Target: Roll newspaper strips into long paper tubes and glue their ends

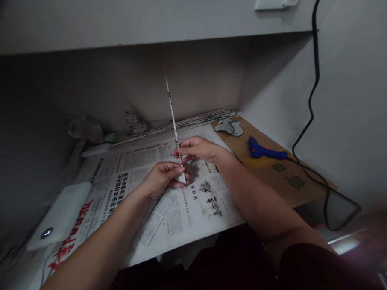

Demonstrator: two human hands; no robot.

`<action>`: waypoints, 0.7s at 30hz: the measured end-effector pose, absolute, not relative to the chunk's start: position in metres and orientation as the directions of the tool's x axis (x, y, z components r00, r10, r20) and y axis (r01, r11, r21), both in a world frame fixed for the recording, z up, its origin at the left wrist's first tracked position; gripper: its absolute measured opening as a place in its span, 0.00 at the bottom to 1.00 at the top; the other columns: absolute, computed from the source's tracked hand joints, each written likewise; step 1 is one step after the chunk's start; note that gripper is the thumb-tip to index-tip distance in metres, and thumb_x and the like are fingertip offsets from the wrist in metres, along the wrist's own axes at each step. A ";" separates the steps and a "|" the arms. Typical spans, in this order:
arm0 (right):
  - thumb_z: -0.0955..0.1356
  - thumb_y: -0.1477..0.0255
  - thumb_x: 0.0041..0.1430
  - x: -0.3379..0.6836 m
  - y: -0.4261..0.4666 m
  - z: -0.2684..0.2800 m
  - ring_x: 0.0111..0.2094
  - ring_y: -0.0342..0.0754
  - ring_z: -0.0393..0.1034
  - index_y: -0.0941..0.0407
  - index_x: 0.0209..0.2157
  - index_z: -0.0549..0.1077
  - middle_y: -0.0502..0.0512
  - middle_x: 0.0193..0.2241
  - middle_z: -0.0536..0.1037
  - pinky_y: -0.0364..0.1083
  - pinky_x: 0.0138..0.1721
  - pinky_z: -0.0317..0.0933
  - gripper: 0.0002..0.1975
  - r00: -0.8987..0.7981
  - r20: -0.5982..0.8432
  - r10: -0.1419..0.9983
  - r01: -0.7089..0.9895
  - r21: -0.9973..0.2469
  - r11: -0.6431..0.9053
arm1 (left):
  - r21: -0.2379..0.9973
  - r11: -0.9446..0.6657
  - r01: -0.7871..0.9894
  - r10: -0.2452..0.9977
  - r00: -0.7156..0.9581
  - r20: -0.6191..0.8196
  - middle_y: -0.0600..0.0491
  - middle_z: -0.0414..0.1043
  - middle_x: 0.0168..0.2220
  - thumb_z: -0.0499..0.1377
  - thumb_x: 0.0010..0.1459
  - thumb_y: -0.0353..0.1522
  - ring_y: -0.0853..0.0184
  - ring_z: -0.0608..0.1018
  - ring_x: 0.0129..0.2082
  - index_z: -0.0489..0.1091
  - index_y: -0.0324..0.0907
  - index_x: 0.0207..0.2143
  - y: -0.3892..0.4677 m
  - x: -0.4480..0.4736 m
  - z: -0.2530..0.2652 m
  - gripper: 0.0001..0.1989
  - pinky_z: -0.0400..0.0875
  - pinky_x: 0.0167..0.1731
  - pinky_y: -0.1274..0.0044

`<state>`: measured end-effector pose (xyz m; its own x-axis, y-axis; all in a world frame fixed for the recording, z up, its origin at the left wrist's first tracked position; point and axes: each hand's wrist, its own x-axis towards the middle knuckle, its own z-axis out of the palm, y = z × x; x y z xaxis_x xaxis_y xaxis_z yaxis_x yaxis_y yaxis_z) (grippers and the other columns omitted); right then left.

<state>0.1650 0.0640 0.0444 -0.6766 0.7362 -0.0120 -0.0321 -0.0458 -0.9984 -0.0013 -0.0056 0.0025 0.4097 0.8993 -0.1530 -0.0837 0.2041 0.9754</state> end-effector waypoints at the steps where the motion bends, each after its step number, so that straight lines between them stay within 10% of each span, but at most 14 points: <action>1: 0.74 0.67 0.46 0.165 0.064 0.045 0.31 0.40 0.70 0.62 0.32 0.76 0.55 0.33 0.77 0.40 0.33 0.65 0.13 -0.672 -0.014 0.741 -0.024 -0.999 -0.041 | 0.975 0.206 -0.080 0.897 0.413 -0.155 0.46 0.75 0.32 0.63 0.50 0.38 0.65 0.78 0.31 0.73 0.34 0.35 -0.006 -0.001 0.003 0.16 0.75 0.29 0.75; 21: 0.74 0.66 0.45 0.164 0.068 0.038 0.27 0.39 0.68 0.61 0.31 0.76 0.52 0.27 0.76 0.39 0.31 0.63 0.14 -0.682 -0.014 0.731 0.041 -0.999 0.019 | 0.972 0.215 -0.092 0.904 0.396 -0.162 0.44 0.75 0.33 0.63 0.50 0.37 0.65 0.78 0.30 0.73 0.33 0.37 -0.006 -0.001 0.006 0.16 0.75 0.30 0.73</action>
